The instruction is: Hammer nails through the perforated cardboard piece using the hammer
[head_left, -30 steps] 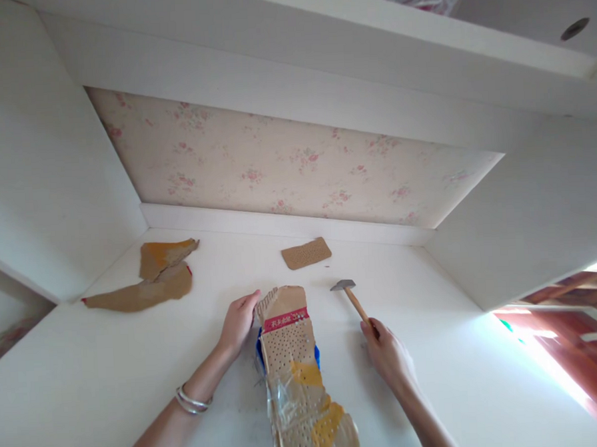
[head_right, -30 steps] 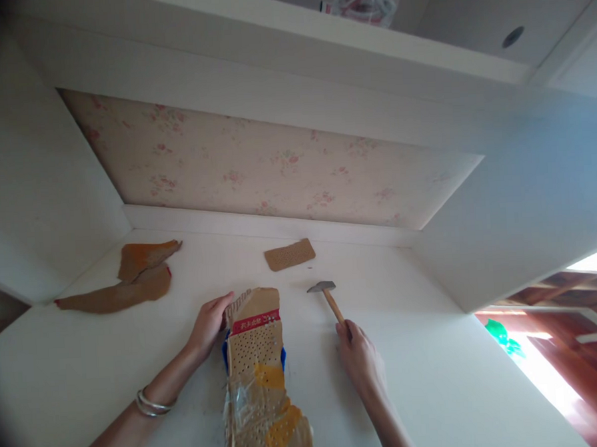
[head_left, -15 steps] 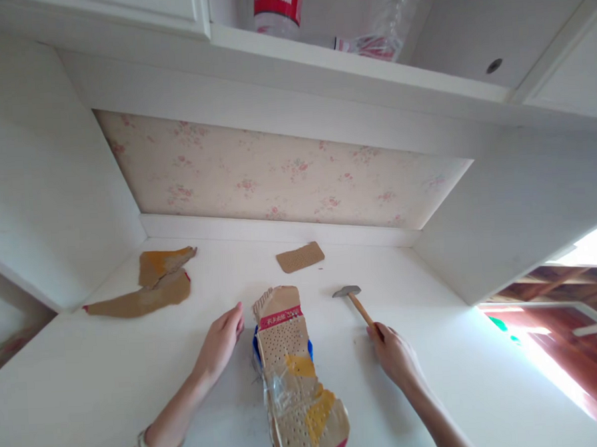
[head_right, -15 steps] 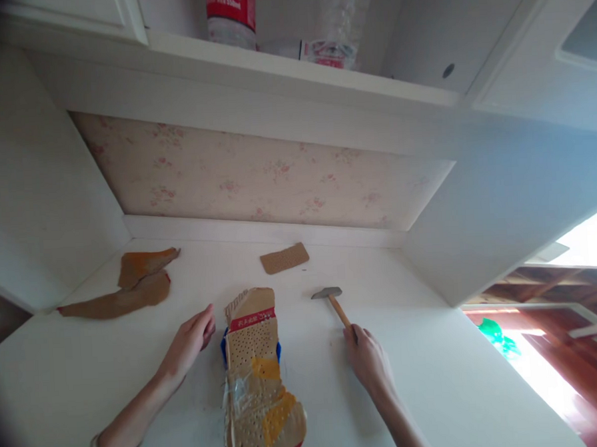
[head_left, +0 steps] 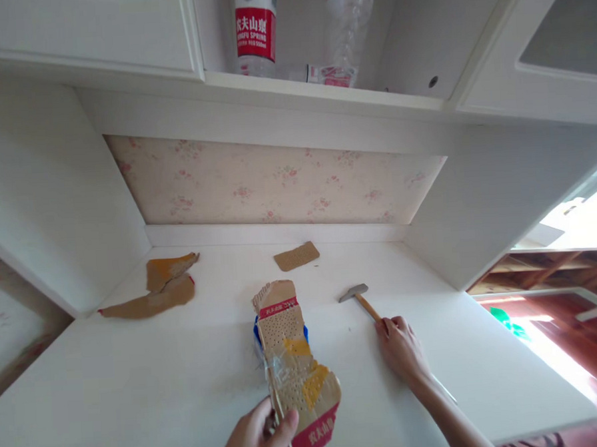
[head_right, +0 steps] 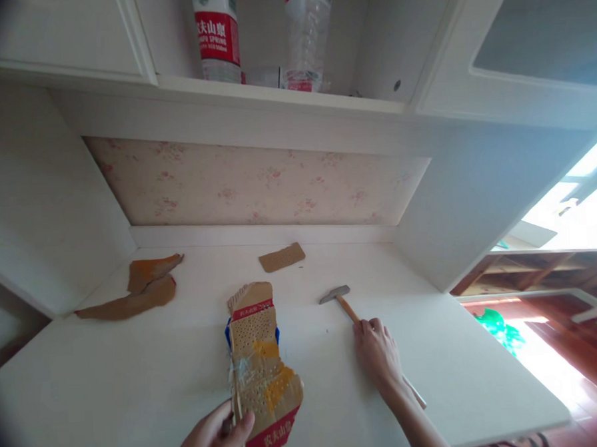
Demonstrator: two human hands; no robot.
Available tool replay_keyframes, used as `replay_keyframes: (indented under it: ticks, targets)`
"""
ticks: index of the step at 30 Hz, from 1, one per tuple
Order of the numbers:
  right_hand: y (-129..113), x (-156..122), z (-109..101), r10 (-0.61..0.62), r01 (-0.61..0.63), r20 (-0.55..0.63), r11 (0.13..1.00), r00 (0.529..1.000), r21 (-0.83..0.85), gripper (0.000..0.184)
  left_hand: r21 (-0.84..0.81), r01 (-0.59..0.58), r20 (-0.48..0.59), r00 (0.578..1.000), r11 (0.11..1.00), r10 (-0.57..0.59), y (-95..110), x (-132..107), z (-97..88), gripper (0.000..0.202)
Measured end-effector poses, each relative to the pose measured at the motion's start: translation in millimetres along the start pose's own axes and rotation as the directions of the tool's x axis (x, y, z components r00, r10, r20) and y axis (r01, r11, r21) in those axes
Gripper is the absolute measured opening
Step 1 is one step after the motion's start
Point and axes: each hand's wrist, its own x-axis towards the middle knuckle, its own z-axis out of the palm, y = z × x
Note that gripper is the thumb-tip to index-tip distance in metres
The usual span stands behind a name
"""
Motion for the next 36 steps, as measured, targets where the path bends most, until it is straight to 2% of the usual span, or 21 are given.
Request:
replay_keyframes:
  ticks: [4,8,10,12,13,15,18,19,21,22,23,25,27,29,30,32,34,36]
  targets:
    - [-8.7,-16.0,-4.0,0.014,-0.016,-0.083,1.0,0.996,-0.021,0.032,-0.15,0.035,0.005,0.999,0.988,-0.035,0.2,3.7,10.2,0.046]
    - [-27.5,-41.6,-12.0,-0.014,0.018,-0.194,1.0,0.981,0.019,0.037,-0.265,-0.018,-0.021,1.0,0.964,0.013,8.1,6.8,8.2,0.047]
    - [-39.5,-52.8,-16.3,-0.047,0.089,-0.267,0.985,0.963,0.148,0.038,-0.264,-0.031,-0.033,0.999,0.964,0.023,16.5,5.8,3.8,0.048]
    - [-51.5,-59.8,-20.1,-0.019,0.135,-0.291,0.913,0.957,0.384,0.037,-0.245,-0.054,-0.052,0.998,0.968,0.042,25.5,3.0,-2.7,0.046]
    - [-57.2,-61.5,-21.7,0.019,0.132,-0.268,0.834,0.963,0.535,0.037,-0.238,-0.073,-0.061,0.996,0.968,0.06,29.4,1.2,-6.8,0.045]
    - [-68.3,-61.8,-24.8,0.085,0.081,-0.168,0.618,0.982,0.782,0.037,-0.234,-0.106,-0.056,0.994,0.966,0.096,35.2,-1.7,-16.4,0.042]
    - [-85.0,-56.9,-31.9,0.071,-0.026,0.0,0.365,0.997,0.931,0.042,-0.274,-0.151,-0.007,0.988,0.95,0.155,38.2,-0.8,-33.3,0.036]
    - [-90.6,-54.5,-35.8,0.041,-0.083,0.076,0.241,0.996,0.967,0.043,-0.297,-0.153,0.015,0.986,0.942,0.165,38.1,1.8,-39.4,0.034]
    - [-101.6,-48.8,-45.8,-0.087,-0.255,0.245,-0.139,0.966,0.957,0.043,-0.369,-0.13,0.059,0.985,0.92,0.163,37.6,10.4,-52.6,0.033]
    - [-106.8,-45.7,-51.2,-0.165,-0.331,0.294,-0.294,0.942,0.897,0.042,-0.41,-0.116,0.051,0.987,0.905,0.15,37.8,16.1,-59.8,0.033]
    - [-111.5,-42.5,-56.1,-0.229,-0.383,0.314,-0.397,0.921,0.834,0.041,-0.444,-0.116,0.017,0.99,0.889,0.138,38.5,22.6,-67.6,0.033]
    - [-119.7,-36.1,-62.7,-0.292,-0.416,0.308,-0.472,0.906,0.777,0.041,-0.478,-0.128,-0.047,0.992,0.869,0.12,41.8,36.9,-85.1,0.032]
    - [-126.3,-30.3,-62.6,-0.279,-0.398,0.295,-0.475,0.914,0.785,0.04,-0.508,-0.119,-0.056,0.993,0.853,0.106,46.8,52.2,-105.0,0.03]
    - [-132.1,-26.0,-56.5,-0.221,-0.367,0.299,-0.414,0.928,0.833,0.037,-0.571,-0.135,-0.085,0.991,0.81,0.105,51.6,67.8,-125.4,0.024]
    - [-135.1,-24.8,-52.3,-0.196,-0.36,0.308,-0.351,0.931,0.864,0.035,-0.607,-0.155,-0.112,0.988,0.78,0.109,53.2,75.5,-134.8,0.022]
    - [-141.5,-24.4,-43.8,-0.188,-0.357,0.325,-0.172,0.927,0.918,0.034,-0.648,-0.196,-0.184,0.978,0.736,0.098,54.2,90.3,-150.4,0.019]
    - [-148.3,-26.2,-38.3,-0.238,-0.333,0.328,0.021,0.914,0.943,0.036,-0.66,-0.22,-0.242,0.968,0.718,0.074,52.4,103.3,-160.3,0.017]
    - [-154.4,-28.4,-37.0,-0.313,-0.261,0.304,0.172,0.9,0.95,0.037,-0.661,-0.259,-0.281,0.956,0.704,0.088,48.8,113.9,-164.5,0.017]
